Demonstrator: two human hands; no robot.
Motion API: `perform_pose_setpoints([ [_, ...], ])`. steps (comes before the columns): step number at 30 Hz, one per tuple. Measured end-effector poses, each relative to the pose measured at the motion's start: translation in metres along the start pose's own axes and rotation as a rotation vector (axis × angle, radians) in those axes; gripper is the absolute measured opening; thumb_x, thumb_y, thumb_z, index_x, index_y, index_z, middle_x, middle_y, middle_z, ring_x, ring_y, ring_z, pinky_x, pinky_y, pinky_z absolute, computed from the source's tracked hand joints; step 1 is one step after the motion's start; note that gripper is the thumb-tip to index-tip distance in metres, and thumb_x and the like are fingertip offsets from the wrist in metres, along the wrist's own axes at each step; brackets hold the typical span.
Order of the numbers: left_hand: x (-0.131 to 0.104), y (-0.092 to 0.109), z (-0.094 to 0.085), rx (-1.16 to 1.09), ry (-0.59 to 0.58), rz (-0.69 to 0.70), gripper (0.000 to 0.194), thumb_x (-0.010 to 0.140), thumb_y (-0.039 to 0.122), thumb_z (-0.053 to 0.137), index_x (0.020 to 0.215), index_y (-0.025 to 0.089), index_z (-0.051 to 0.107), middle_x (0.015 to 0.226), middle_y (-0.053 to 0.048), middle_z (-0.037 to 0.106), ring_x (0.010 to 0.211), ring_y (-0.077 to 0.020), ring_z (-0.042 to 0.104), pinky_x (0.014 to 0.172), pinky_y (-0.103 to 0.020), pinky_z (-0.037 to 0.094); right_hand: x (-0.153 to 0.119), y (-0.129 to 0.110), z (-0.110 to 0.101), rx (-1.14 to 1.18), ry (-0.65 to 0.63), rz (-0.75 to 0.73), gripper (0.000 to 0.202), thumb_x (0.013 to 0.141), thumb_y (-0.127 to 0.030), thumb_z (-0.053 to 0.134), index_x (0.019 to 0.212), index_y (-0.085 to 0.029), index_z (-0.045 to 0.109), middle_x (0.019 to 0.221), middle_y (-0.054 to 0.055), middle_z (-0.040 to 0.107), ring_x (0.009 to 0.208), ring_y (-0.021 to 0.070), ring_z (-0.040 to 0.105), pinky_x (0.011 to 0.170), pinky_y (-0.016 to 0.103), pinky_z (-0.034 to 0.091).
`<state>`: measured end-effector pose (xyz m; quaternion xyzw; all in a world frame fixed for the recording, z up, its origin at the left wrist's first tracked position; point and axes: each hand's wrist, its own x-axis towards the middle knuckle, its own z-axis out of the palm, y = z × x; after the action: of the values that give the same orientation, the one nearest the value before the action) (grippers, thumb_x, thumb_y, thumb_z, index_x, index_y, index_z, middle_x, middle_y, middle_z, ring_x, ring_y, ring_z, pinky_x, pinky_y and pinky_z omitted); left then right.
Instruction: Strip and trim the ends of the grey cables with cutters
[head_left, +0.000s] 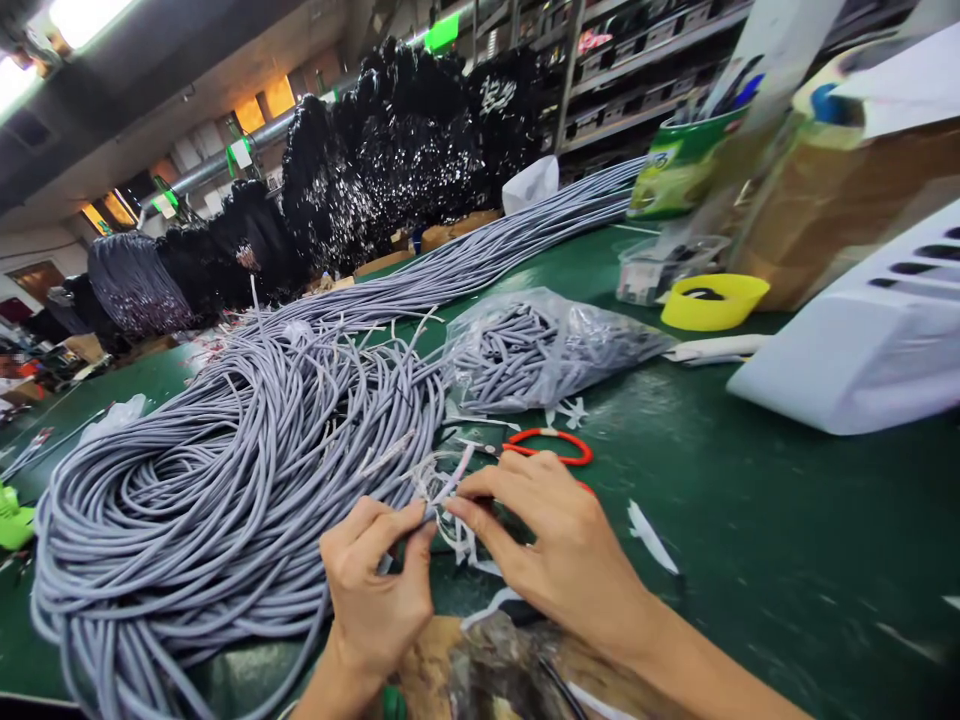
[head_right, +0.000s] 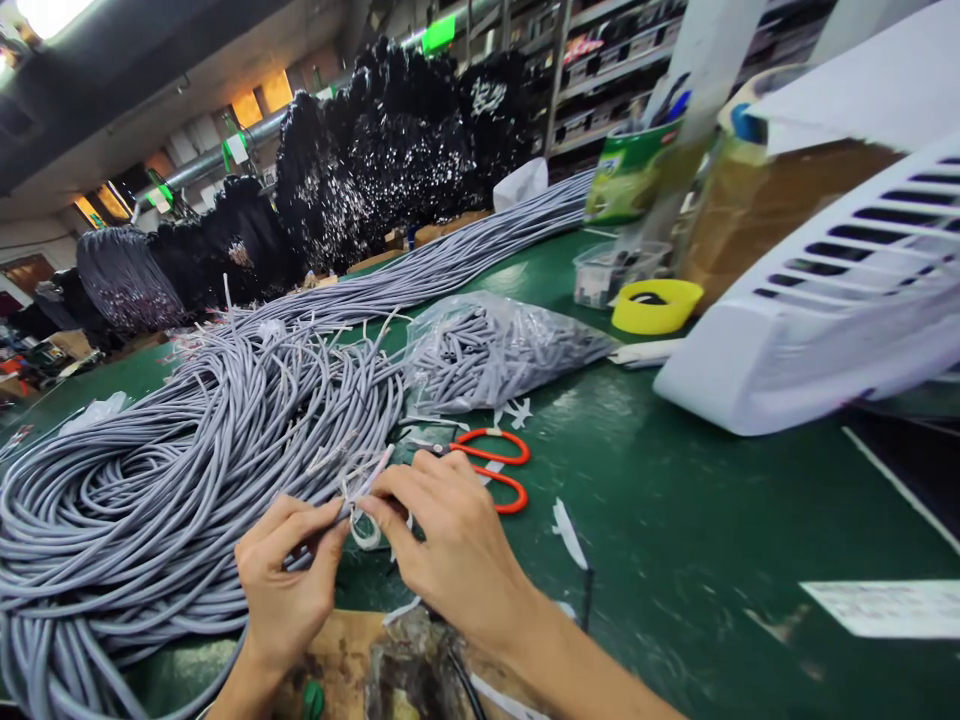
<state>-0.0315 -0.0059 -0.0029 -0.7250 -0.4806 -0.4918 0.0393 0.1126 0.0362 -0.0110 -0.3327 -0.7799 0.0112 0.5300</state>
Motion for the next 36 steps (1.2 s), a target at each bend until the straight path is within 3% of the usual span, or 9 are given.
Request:
perform_pose_setpoints([
  [6,0.000,-0.001,0.001,-0.026,-0.019,-0.071,0.011,0.073,0.009,0.058,0.075,0.012,0.069,0.053,0.001,0.053,0.045,-0.0087,0.046,0.043,-0.018,0.037,-0.001,-0.007,0.004,0.369,-0.137,0.321,0.021,0.083,-0.026,0.049,0.064,-0.019,0.053,0.055,-0.002,0.055,0.048,0.0100,0.047,0.045,0.020,0.036],
  [10,0.003,0.003,0.001,-0.031,-0.052,-0.151,0.014,0.074,0.010,0.056,0.079,0.015,0.068,0.053,0.002,0.051,0.043,-0.0089,0.044,0.040,-0.019,0.034,0.003,-0.008,-0.001,0.544,-0.136,0.413,0.024,0.083,-0.033,0.048,0.064,-0.019,0.052,0.054,-0.002,0.053,0.046,0.0096,0.047,0.042,0.019,0.037],
  [14,0.003,0.002,0.002,-0.039,-0.130,-0.182,0.019,0.078,0.009,0.049,0.087,0.017,0.064,0.063,-0.001,0.054,0.054,-0.0114,0.050,0.048,-0.020,0.039,0.005,-0.011,-0.011,0.603,-0.176,0.363,0.031,0.084,-0.041,0.047,0.063,-0.018,0.053,0.053,-0.002,0.050,0.047,0.0095,0.045,0.043,0.019,0.038],
  [18,0.002,-0.005,0.005,-0.006,-0.171,-0.196,0.022,0.083,0.008,0.040,0.095,0.017,0.056,0.082,-0.005,0.057,0.077,-0.0158,0.056,0.067,-0.026,0.045,0.002,-0.020,-0.014,0.669,-0.349,0.142,0.035,0.075,-0.050,0.057,0.060,-0.018,0.052,0.053,-0.003,0.051,0.047,0.0084,0.044,0.044,0.018,0.037],
  [20,0.001,-0.008,0.006,0.003,-0.166,-0.184,0.022,0.084,0.009,0.039,0.095,0.018,0.055,0.083,-0.005,0.055,0.077,-0.0157,0.056,0.067,-0.026,0.045,0.000,-0.022,-0.011,0.593,-0.297,0.163,0.032,0.072,-0.045,0.062,0.059,-0.018,0.051,0.053,-0.003,0.050,0.046,0.0080,0.043,0.043,0.018,0.036],
  [25,0.003,-0.006,0.006,-0.049,-0.024,-0.147,0.009,0.081,0.012,0.051,0.079,0.018,0.058,0.071,-0.001,0.054,0.067,-0.0133,0.052,0.060,-0.022,0.042,-0.004,-0.019,0.004,0.297,0.024,0.373,0.008,0.077,-0.024,0.056,0.072,-0.018,0.055,0.045,-0.009,0.036,0.037,0.0068,0.030,0.036,0.018,0.028],
  [29,0.004,-0.001,0.007,-0.151,0.058,-0.276,0.009,0.079,0.018,0.055,0.072,0.017,0.061,0.064,0.000,0.055,0.061,-0.0124,0.050,0.056,-0.021,0.040,-0.008,-0.019,0.010,0.450,0.050,0.403,0.008,0.081,-0.022,0.050,0.089,-0.019,0.049,0.056,-0.006,0.052,0.033,0.0049,0.027,0.033,0.017,0.030],
  [32,0.003,0.000,0.008,-0.227,0.086,-0.383,0.014,0.081,0.024,0.054,0.071,0.016,0.061,0.064,0.000,0.056,0.059,-0.0120,0.050,0.056,-0.021,0.040,-0.014,-0.022,0.013,0.485,0.175,0.410,0.010,0.080,-0.020,0.051,0.083,-0.022,0.042,0.077,0.001,0.062,0.034,0.0032,0.030,0.034,0.017,0.033],
  [36,0.001,-0.002,0.011,-0.305,0.117,-0.516,0.025,0.082,0.036,0.051,0.070,0.015,0.057,0.056,0.002,0.049,0.049,-0.0097,0.044,0.048,-0.020,0.036,-0.016,-0.022,0.014,0.393,0.107,0.376,0.008,0.080,-0.021,0.052,0.088,-0.021,0.050,0.046,-0.009,0.043,0.033,0.0056,0.029,0.037,0.018,0.035],
])
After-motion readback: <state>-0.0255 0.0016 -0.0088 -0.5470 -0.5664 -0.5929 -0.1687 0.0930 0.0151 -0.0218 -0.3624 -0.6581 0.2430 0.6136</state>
